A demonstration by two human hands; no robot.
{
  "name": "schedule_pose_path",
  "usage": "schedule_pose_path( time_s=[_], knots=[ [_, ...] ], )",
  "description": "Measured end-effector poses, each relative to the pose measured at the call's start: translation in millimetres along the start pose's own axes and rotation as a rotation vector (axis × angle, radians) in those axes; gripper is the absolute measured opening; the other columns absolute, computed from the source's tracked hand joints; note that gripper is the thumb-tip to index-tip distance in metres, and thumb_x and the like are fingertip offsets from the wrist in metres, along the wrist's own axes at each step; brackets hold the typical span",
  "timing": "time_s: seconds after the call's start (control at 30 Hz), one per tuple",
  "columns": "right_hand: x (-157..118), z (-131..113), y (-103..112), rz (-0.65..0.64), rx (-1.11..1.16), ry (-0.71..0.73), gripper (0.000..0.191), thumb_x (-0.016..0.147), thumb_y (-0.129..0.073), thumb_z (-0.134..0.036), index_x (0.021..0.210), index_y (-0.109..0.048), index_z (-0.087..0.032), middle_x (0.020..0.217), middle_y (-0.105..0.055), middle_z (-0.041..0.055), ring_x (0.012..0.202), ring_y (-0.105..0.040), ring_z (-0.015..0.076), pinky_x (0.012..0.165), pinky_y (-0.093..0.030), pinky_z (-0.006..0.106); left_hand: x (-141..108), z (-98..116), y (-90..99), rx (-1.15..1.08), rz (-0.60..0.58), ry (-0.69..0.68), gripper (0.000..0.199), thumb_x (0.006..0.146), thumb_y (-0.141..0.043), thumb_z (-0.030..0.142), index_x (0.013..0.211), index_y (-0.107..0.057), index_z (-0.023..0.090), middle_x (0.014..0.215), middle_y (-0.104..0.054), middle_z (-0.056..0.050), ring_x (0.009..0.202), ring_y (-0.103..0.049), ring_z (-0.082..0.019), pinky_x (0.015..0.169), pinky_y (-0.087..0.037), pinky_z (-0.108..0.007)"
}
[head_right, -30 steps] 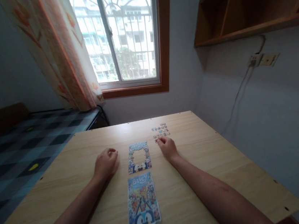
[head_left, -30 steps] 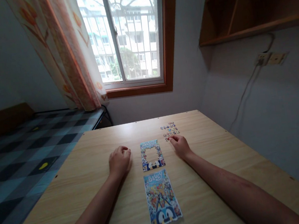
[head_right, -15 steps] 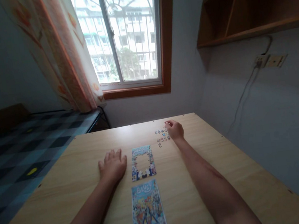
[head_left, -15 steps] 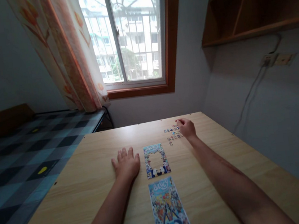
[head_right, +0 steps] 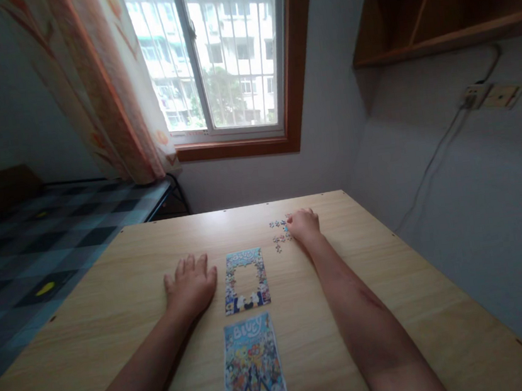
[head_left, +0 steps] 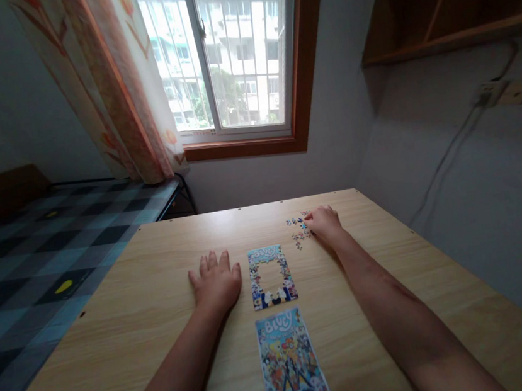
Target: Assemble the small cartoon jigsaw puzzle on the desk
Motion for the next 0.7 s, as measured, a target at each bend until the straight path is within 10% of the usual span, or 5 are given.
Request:
schedule_pose_path(
  time_s=[0.7],
  knots=[
    [-3.1,-3.4,-4.6,-0.012,0.001,-0.011,0.018,0.078,-0.071,-0.037,0.089,-0.082,-0.028,0.105,-0.076,0.0078,0.109,-0.060,0.0298,0.090,-0.045,0.037,-0.2,0.6,1.9,-0.017,0.014,-0.010,0.063,0.099,-0.027,0.046,0.154,-0.043,0.019,0.163,-0.033,-0.015,0.151,-0.027,-0.035,0.117,-0.022,-0.066]
  ],
)
Point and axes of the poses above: each hand's wrist, its own x-axis towards the middle knuckle, its own y-axis out of the back of the hand, z = x × y, the point moved 9 cm from there along x, towards the middle knuckle
